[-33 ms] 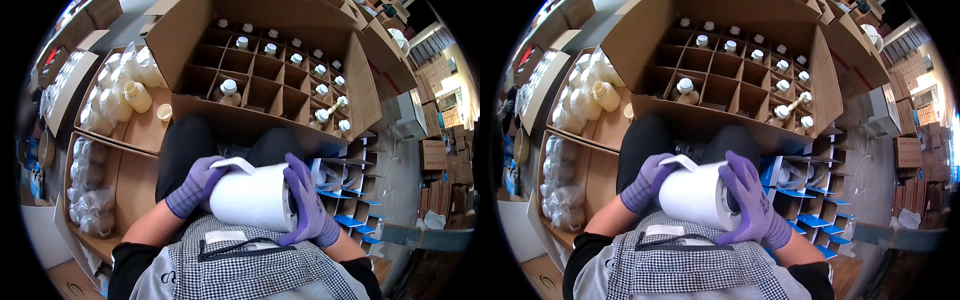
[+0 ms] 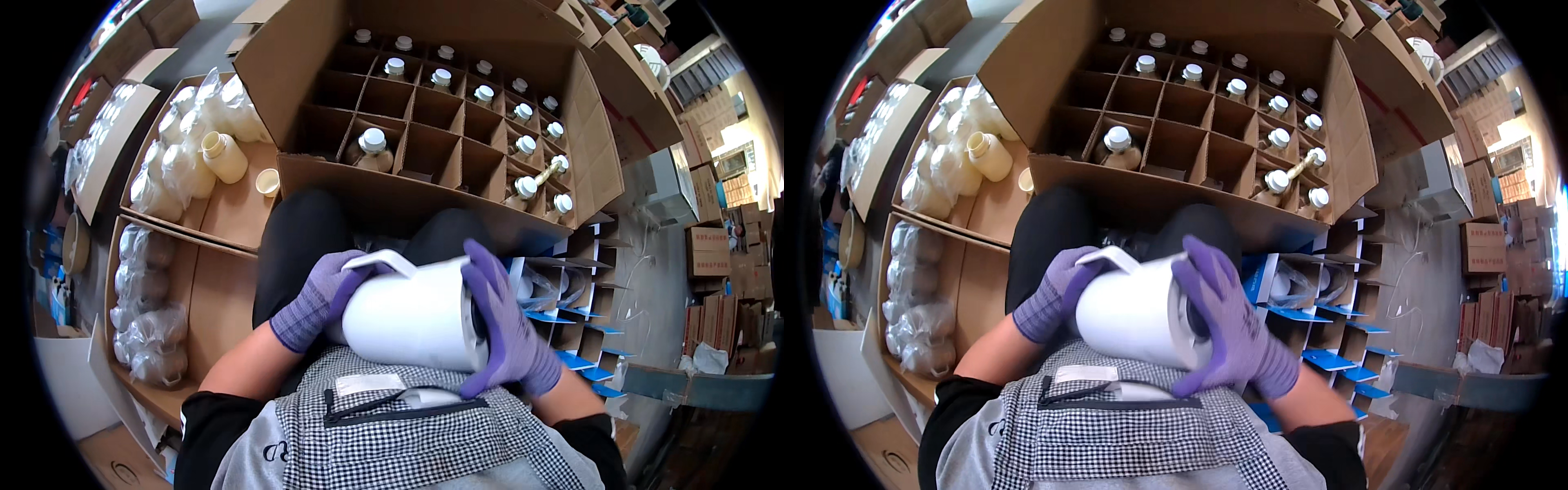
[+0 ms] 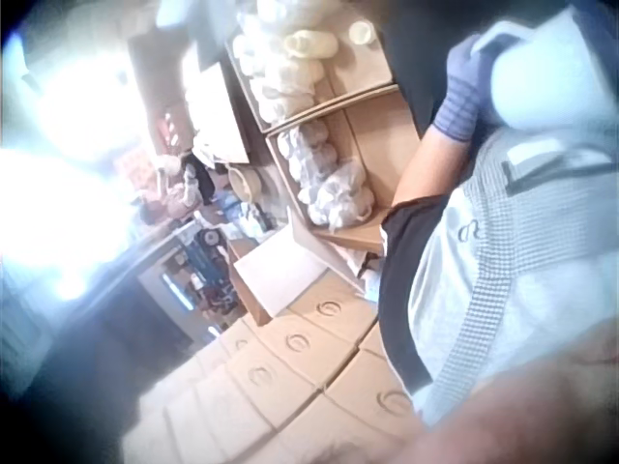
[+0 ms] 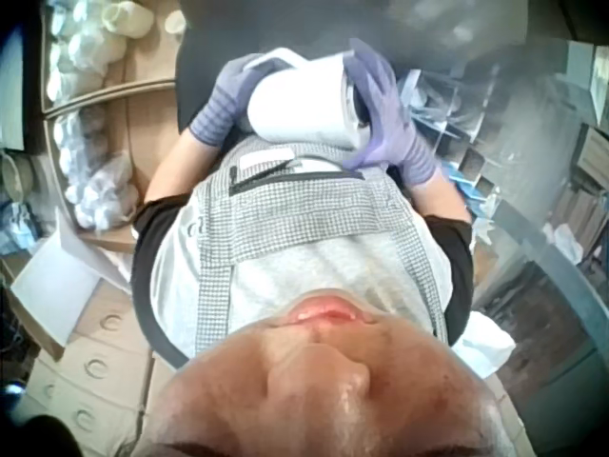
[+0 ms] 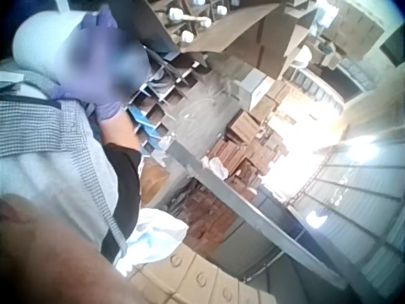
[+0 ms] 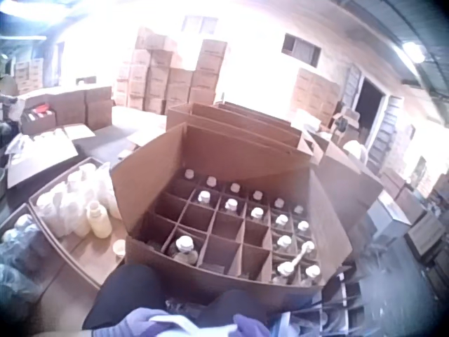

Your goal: The person sits on the floor in a warehouse and assembles white plastic containers. They pick up a container, insert a metal mesh filter, and screw on a lid. The person then places the assembled container into a plastic bag and puts it into a cardboard box. This process is repeated for multiple containers.

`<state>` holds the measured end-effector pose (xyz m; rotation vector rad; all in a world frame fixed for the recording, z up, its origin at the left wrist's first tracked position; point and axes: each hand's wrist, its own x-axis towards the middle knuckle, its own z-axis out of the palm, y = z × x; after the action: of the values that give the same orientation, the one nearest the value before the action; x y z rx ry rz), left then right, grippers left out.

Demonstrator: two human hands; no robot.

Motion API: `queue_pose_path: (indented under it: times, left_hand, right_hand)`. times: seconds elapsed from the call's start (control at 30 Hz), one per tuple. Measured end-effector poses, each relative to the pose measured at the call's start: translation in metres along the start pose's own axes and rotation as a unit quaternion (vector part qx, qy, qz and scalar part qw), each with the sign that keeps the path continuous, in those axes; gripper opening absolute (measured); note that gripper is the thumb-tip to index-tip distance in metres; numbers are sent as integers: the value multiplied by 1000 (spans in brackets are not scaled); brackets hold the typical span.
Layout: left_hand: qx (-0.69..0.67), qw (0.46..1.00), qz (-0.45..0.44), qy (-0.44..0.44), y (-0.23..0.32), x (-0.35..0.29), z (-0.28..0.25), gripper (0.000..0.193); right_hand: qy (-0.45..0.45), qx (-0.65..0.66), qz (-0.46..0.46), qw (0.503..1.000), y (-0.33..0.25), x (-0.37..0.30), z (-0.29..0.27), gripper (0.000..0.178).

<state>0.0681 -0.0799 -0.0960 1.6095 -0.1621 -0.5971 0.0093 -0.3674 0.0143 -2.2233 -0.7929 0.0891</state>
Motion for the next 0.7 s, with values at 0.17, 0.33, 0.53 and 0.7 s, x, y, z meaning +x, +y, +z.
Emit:
queue_pose_path:
  times: [0.17, 0.33, 0.53, 0.7]
  left_hand:
    - [-45, 998, -33, -19, 12, 18, -10, 45]
    - [-127, 990, -51, -45, 26, 23, -17, 49]
    - [-367, 912, -105, -148, 21, 25, -27, 30]
    - [-250, 891, -160, -344, 58, 29, -19, 29]
  right_hand:
    - [146, -354, 175, 907, 183, 58, -94, 86]
    - [-126, -518, 357, 767, 287, 62, -132, 60]
    - [-75, -491, 292, 817, 224, 73, -139, 25]
    - [-24, -293, -212, 932, -22, 56, -107, 47]
